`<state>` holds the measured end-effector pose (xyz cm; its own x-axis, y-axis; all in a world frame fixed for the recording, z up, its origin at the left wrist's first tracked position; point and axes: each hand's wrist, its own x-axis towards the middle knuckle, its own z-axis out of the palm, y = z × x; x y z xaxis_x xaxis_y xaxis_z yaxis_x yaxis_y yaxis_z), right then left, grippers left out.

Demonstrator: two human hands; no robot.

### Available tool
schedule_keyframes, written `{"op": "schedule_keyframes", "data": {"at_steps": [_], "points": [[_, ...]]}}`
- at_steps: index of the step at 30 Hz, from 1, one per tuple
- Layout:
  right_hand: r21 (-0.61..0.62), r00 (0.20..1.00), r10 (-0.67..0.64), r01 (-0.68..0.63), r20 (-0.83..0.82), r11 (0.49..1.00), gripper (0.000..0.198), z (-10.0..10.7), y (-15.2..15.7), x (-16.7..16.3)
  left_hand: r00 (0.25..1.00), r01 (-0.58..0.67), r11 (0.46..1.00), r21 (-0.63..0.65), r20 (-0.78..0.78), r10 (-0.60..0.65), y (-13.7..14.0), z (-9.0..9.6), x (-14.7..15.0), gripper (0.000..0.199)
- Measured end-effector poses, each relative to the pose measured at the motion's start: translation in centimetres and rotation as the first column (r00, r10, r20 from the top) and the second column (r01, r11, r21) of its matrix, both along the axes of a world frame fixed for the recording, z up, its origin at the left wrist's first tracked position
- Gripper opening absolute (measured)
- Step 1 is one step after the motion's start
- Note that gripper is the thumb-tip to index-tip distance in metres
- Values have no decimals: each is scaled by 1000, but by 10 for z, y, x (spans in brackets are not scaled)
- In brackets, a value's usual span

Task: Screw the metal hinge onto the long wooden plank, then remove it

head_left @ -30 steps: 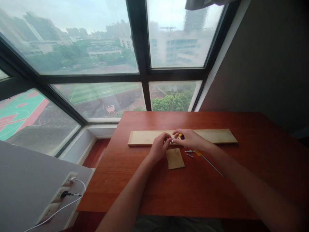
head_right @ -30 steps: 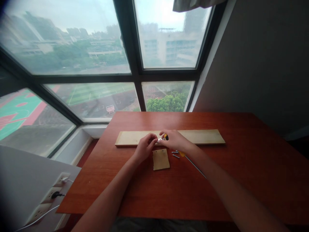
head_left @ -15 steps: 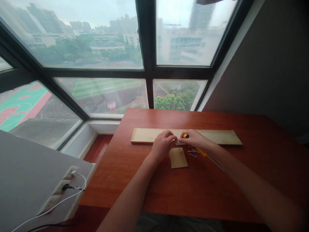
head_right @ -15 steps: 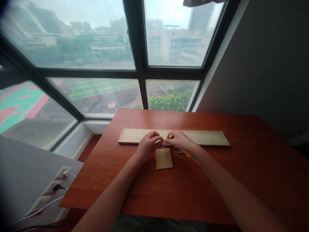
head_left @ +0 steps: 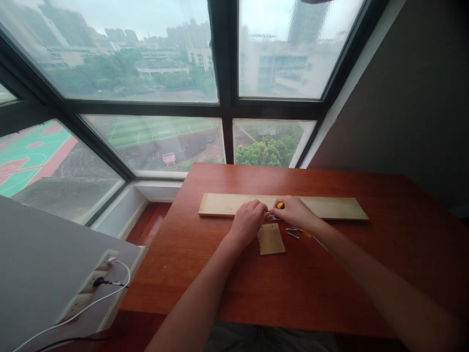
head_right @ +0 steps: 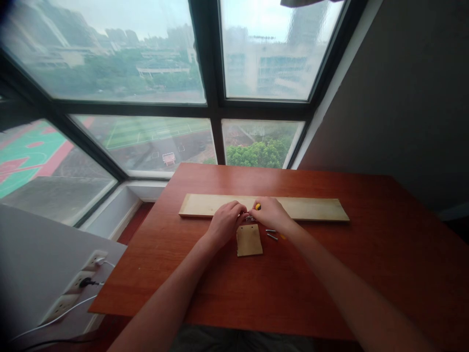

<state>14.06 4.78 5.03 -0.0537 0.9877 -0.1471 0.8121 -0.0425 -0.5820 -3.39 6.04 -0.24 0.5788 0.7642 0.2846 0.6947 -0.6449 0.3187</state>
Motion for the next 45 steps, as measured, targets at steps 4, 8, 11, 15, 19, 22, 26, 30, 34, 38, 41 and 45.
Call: {"op": "schedule_keyframes", "data": {"at_steps": [4,8,11,15,19,22,26,30,34,38,41,45], "points": [[45,1000,-5,4,22,999,15,0,0,-1,999,-17,999,45,-36,19,-1,-1,2,19],[50,1000,15,-14,-19,999,18,3,-1,1,998,3,1000,17,58,-4,0,-1,1,14],[63,999,33,-30,-43,998,20,4,-3,4,975,35,998,-55,220,-22,1,-1,-2,7],[102,999,31,-28,-29,994,19,2,-6,7,950,93,996,-2,301,-88,2,0,-4,5],[161,999,13,-18,30,987,16,0,-7,6,969,108,989,102,211,-128,0,0,-5,10],[211,998,15,-28,59,977,15,1,-8,3,981,105,983,151,149,-127,-2,1,-5,15],[236,994,99,-107,46,966,14,3,-10,2,965,50,997,64,255,-65,-1,0,-5,22],[242,987,160,-161,25,957,14,4,-11,5,923,96,991,-93,381,-54,2,-2,-6,19],[247,985,171,-172,24,954,14,3,-11,9,925,94,989,-118,379,-42,2,-1,-7,18],[248,989,135,-146,61,958,13,2,-11,9,939,39,995,-92,345,-5,-1,2,-5,14],[248,990,81,-108,119,963,12,0,-12,6,947,33,998,-61,322,-12,-4,3,-3,15],[234,980,21,-68,198,970,12,-3,-13,3,964,30,999,22,263,-35,-6,3,-1,15]]}}
